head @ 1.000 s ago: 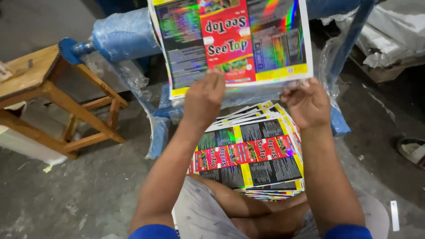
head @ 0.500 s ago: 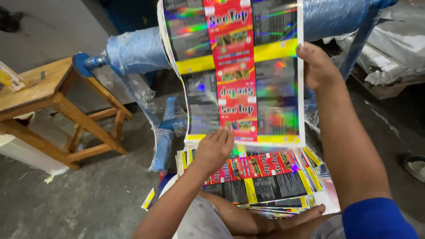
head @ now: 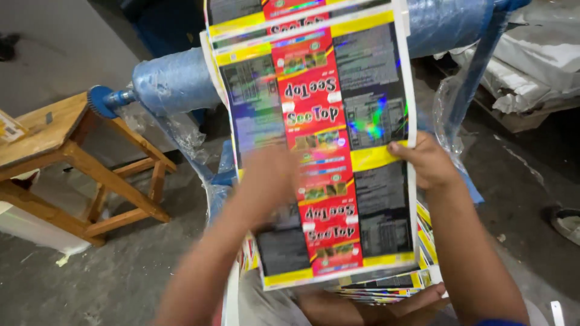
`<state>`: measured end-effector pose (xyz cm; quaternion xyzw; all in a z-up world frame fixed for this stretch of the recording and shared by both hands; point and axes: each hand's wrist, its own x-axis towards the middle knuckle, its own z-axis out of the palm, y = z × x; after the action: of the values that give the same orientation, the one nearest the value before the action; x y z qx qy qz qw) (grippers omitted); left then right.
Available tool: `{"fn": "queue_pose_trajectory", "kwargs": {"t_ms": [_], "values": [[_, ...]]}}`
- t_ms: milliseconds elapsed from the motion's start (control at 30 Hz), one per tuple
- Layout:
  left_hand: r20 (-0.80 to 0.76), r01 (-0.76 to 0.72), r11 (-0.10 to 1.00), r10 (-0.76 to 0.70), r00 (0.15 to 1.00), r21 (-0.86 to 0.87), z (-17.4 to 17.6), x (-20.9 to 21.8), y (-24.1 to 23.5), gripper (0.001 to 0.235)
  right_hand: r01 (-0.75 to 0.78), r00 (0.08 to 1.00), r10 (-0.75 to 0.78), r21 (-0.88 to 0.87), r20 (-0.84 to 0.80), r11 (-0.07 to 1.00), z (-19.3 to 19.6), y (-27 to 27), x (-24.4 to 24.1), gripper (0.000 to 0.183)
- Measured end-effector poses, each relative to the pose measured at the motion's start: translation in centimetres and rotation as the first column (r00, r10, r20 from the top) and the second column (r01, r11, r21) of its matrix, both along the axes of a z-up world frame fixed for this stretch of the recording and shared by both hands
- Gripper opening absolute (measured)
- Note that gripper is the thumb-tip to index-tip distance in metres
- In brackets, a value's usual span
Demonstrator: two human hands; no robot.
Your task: Taking printed holographic labels off a large roll and organizing them into stacks on the floor.
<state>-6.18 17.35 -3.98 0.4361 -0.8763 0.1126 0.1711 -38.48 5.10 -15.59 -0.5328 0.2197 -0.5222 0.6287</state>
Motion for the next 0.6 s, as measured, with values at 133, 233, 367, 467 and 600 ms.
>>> {"fn": "queue_pose_trajectory", "kwargs": {"t_ms": [133, 233, 367, 467, 600], "values": [[-0.037, -0.158, 0.871, 0.160, 0.986, -0.466, 10.4, 0.9, -12.5, 0.055, -0.112, 0.991, 0.107, 0.060, 0.085, 0.992, -3.2, 1.9, -0.5, 0.032], [-0.085, -0.234, 0.879, 0.219, 0.972, -0.414, 12.7, 1.3, -19.2, 0.054, -0.055, 0.998, 0.055, 0.005, -0.020, 0.998, -3.4, 4.5, -0.8, 0.032], [-0.174, -0.355, 0.916, 0.325, 0.929, -0.186, 13.6, 1.6, -21.5, 0.059, 0.105, 0.972, -0.122, -0.095, -0.200, 0.990, -5.7, 8.3, -3.2, 0.035], [-0.175, -0.384, 0.916, 0.362, 0.916, -0.118, 13.8, 0.8, -19.6, 0.061, 0.085, 0.995, -0.089, -0.087, -0.039, 0.993, -7.2, 9.5, -5.9, 0.026], [-0.197, -0.415, 0.908, 0.398, 0.896, -0.053, 14.7, -0.8, -18.1, 0.061, -0.042, 0.991, 0.057, -0.123, 0.120, 0.992, -4.9, 9.2, -3.5, 0.033]]}}
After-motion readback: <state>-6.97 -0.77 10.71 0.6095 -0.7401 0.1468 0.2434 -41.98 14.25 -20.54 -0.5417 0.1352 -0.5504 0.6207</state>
